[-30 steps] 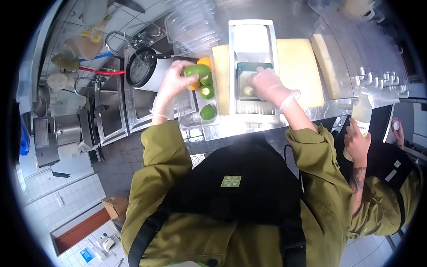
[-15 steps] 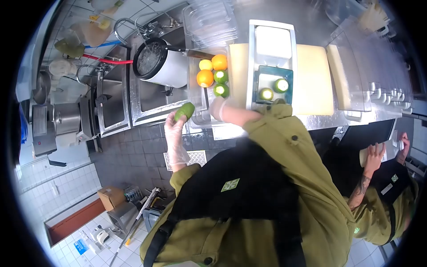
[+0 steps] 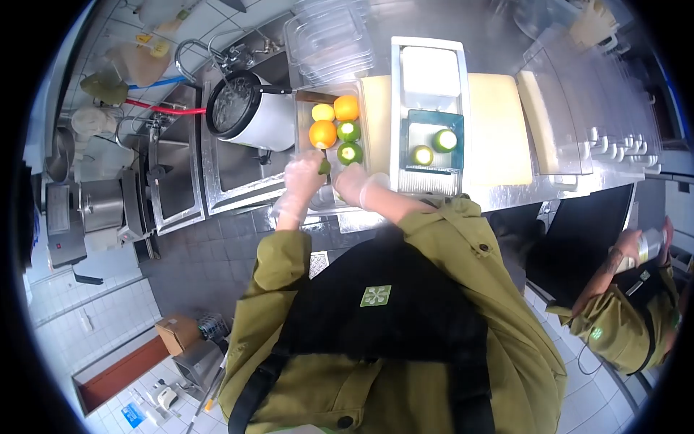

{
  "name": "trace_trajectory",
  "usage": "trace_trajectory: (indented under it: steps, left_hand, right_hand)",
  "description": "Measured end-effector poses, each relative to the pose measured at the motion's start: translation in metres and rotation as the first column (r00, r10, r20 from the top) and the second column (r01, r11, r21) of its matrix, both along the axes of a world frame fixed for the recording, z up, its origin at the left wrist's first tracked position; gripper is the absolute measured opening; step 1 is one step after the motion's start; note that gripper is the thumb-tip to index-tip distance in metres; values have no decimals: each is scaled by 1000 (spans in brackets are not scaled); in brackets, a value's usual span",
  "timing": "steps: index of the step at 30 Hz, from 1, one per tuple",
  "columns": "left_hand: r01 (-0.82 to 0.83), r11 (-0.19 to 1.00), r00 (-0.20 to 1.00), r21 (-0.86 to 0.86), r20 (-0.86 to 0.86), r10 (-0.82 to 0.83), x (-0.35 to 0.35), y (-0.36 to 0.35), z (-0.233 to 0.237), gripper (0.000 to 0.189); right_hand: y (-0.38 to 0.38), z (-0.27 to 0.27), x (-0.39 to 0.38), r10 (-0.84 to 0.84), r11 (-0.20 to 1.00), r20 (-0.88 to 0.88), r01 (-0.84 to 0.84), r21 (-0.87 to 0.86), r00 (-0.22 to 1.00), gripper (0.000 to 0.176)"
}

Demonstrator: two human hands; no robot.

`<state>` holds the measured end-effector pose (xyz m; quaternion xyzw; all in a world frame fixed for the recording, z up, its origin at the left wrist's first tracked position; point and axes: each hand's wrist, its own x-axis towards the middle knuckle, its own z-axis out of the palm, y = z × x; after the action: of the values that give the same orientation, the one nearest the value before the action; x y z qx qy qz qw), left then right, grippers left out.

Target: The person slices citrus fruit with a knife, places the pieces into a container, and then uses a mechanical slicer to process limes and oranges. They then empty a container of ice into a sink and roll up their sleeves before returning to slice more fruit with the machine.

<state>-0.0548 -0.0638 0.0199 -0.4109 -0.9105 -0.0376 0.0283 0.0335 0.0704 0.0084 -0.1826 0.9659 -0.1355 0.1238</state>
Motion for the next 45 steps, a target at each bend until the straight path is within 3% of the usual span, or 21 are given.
trace_trajectory:
  steps: [2,3,6,8,9,12,16,19,20,22,23,24,26,28,29,31,32,33,37,41,45]
  left_hand:
    - [88,971,992,-223,-68,-106,-9,9,-22,18]
    - [129,946,982,-296,-97,-164,-9,13,-16,15]
    - [183,979,983,-94,-18,-185,-5,16,-2,19]
    - [187,981,982,-55,11,-187,-6,13,-4,23]
    - [189,981,982,-36,23,-188,-6,11,-5,25]
    - [237,971,961,24,-154,-231,-4,3,-10,33]
    - [101,995,991,24,-91,-98,6,-9,-7,49]
    - [37,996,999,79,-12,-37,13,-16,9,51]
    - [17,996,1000,88,4,-17,15,-16,20,50]
    - [-54,988,998,143,-5,55,15,-12,27,50]
    - [-106,984,994,143,29,103,20,3,53,38]
    - [-46,974,996,223,79,29,24,19,69,33]
    - [59,920,980,387,151,-127,32,58,92,22]
    - [299,839,933,455,45,-357,44,106,112,12]
    - [354,809,901,470,61,-430,51,128,119,9]
    - [355,862,914,361,62,-402,52,153,122,8]
    - [358,884,919,301,55,-391,51,162,124,9]
    - [300,924,943,235,75,-325,53,165,126,11]
    - [63,931,977,360,170,-132,73,138,128,16]
    - [38,898,945,438,276,-175,87,118,115,7]
    - [33,865,940,501,279,-198,93,117,108,2]
  right_hand:
    - [-1,-2,-6,-21,998,98,14,63,995,18]
    - [-1,2,-7,-70,996,23,69,64,997,19]
    - [1,3,-9,-219,965,-242,246,85,945,21]
    - [1,-10,-17,-314,908,-469,405,104,825,24]
    - [1,-13,-20,-324,890,-446,429,155,834,26]
    - [0,-21,-23,-252,856,-423,404,321,871,19]
    - [5,-13,-27,-313,901,-290,379,212,905,20]
    - [9,21,-12,-421,907,-326,404,-123,846,42]
    - [14,44,1,-501,852,-271,414,-321,822,45]
    - [32,101,27,-618,634,-126,397,-663,776,50]
    - [50,121,41,-652,557,-88,396,-730,753,52]
    - [69,133,58,-680,474,-49,388,-791,732,55]
    - [112,136,85,-802,419,-92,445,-792,590,55]
    - [146,149,108,-890,304,-48,511,-804,454,54]
    - [155,150,110,-869,374,-96,517,-770,486,54]
    - [168,154,115,-816,502,-183,516,-694,548,53]
    - [166,155,110,-775,533,-140,520,-667,616,53]
    - [164,149,102,-738,613,-196,520,-595,645,52]
    - [163,117,79,-540,833,-374,415,-366,754,44]
    - [168,89,69,-372,924,-448,372,-92,813,30]
    - [173,91,71,-403,914,-376,342,-220,834,45]
